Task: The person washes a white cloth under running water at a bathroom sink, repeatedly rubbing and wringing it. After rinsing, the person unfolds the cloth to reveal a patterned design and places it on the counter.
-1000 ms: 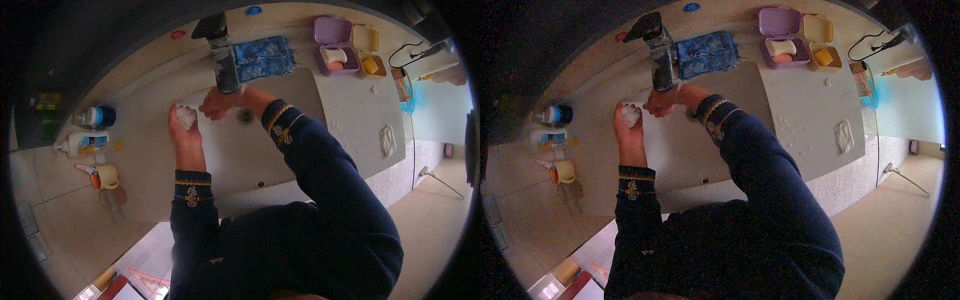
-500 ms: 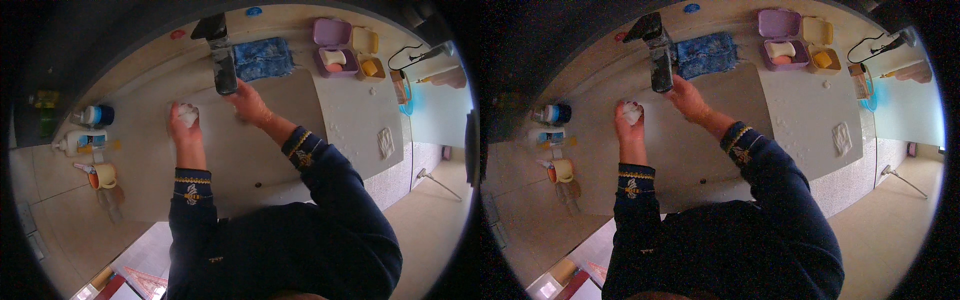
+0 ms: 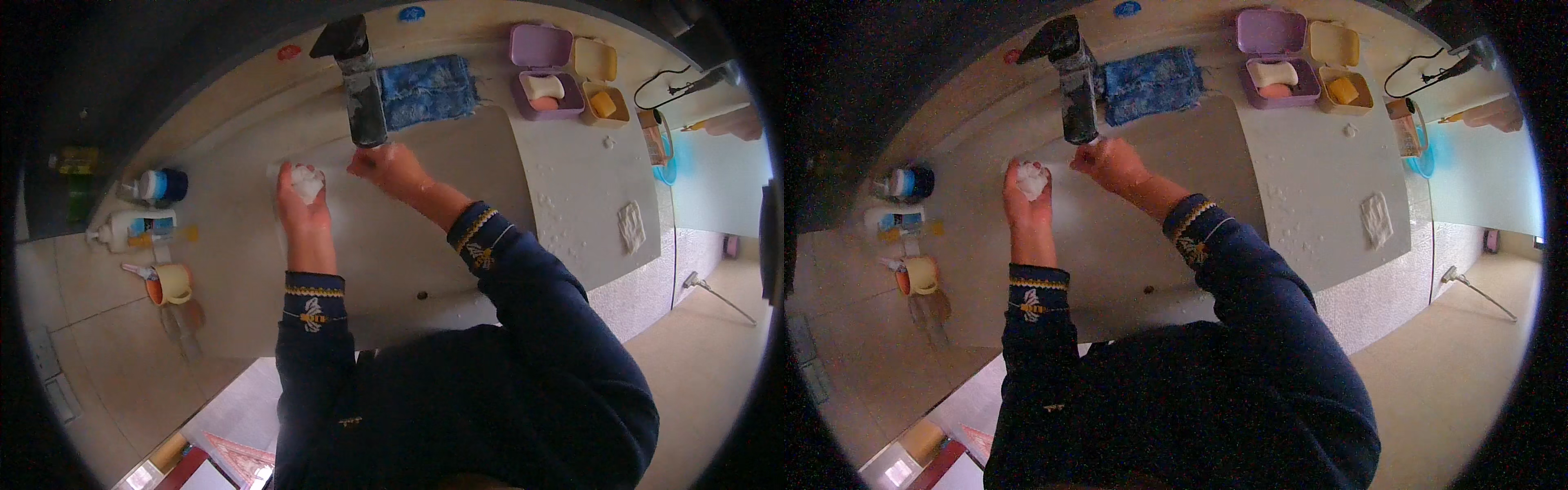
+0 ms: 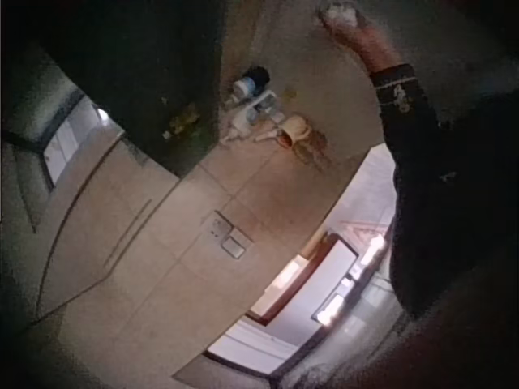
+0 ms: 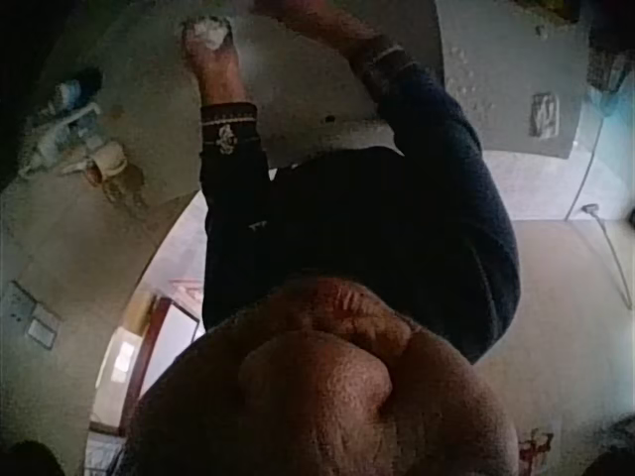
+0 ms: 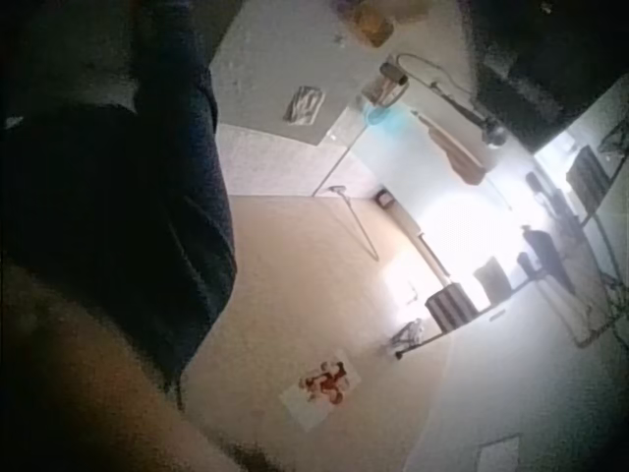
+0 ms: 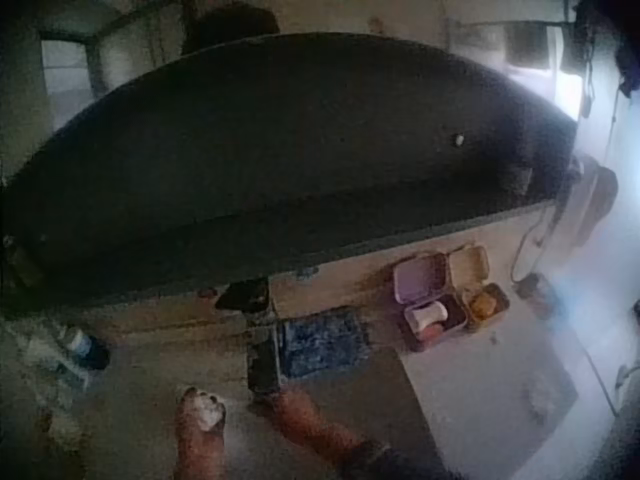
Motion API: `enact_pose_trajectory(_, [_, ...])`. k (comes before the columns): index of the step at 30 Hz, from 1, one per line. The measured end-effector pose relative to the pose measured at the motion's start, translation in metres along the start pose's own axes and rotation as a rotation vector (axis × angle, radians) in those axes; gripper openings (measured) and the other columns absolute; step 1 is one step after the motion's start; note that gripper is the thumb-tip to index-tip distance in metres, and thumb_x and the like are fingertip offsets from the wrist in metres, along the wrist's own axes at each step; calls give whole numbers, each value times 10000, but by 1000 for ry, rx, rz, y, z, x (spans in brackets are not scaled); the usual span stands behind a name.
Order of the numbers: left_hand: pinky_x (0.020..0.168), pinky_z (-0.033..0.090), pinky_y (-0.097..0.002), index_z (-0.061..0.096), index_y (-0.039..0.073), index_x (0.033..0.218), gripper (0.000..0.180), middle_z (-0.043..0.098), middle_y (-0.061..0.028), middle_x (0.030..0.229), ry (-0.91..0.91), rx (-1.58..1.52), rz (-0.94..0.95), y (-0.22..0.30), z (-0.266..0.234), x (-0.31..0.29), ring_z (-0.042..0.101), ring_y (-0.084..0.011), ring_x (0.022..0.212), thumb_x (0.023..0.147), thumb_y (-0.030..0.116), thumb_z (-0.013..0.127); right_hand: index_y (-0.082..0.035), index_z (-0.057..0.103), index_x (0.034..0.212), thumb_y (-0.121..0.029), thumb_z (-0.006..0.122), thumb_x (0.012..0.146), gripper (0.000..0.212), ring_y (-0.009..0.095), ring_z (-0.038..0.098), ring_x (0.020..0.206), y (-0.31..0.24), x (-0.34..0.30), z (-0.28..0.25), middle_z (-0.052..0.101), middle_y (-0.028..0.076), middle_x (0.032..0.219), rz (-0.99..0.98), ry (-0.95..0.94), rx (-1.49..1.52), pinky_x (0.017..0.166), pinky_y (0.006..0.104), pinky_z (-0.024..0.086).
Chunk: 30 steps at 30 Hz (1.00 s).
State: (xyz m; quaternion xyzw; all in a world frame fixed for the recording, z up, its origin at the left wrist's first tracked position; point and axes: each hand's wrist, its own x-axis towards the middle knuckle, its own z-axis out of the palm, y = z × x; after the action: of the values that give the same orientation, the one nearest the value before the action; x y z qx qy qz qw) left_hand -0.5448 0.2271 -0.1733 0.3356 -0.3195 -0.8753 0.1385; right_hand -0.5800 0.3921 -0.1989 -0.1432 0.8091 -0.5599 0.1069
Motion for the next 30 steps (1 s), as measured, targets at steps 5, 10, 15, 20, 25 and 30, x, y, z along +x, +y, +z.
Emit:
enact_pose_trajectory(5, [671, 445, -332, 514, 89, 871, 151, 524, -28, 794, -42, -5, -12, -1, -3, 2, 524, -183, 748, 834, 222, 575, -60, 588, 826, -378, 618, 805, 320, 142, 517, 566, 0, 10, 2, 522, 8, 639, 215, -30, 361, 527, 277, 430])
enact_pose_trajectory(10, [683, 458, -334, 519, 80, 871, 166, 540, -38, 806, 29, 37, 6, 3, 0, 0, 533, -185, 750, 840, 236, 569, -36, 569, 888, -306, 575, 835, 276, 125, 537, 688, -22, 38, 17, 525, 1, 738, 354, -194, 1242, 584, 268, 452])
enact_pose_trajectory(15, [683, 464, -325, 532, 85, 848, 163, 550, -31, 799, 61, 61, 35, 7, -5, -1, 536, -179, 749, 847, 246, 558, -76, 581, 886, -218, 599, 765, 187, 124, 538, 730, -25, 46, 31, 525, -27, 783, -689, 146, -312, 602, 252, 451])
enact_pose_trajectory(20, [684, 466, -326, 546, 84, 836, 167, 565, -38, 796, -15, 48, 23, 10, -9, -4, 540, -184, 767, 848, 250, 556, -95, 597, 856, -220, 599, 765, 155, 166, 560, 720, -12, 38, 3, 569, 12, 803, -232, -4, -157, 635, 273, 457])
enact_pose_trajectory(25, [708, 464, -342, 546, 81, 847, 171, 562, -42, 801, 36, 37, 20, 10, -6, -4, 537, -185, 778, 850, 252, 550, -126, 611, 790, -250, 611, 773, 125, 220, 568, 707, -14, 39, -3, 595, 60, 823, 515, -184, 715, 677, 316, 458])
enact_pose_trajectory(30, [728, 460, -350, 543, 79, 851, 171, 556, -38, 807, 17, 45, 2, 10, -13, 8, 532, -185, 778, 849, 250, 549, -143, 589, 792, -228, 595, 781, 86, 182, 544, 797, -12, 43, 32, 560, 23, 818, -830, 10, -707, 684, 298, 447])
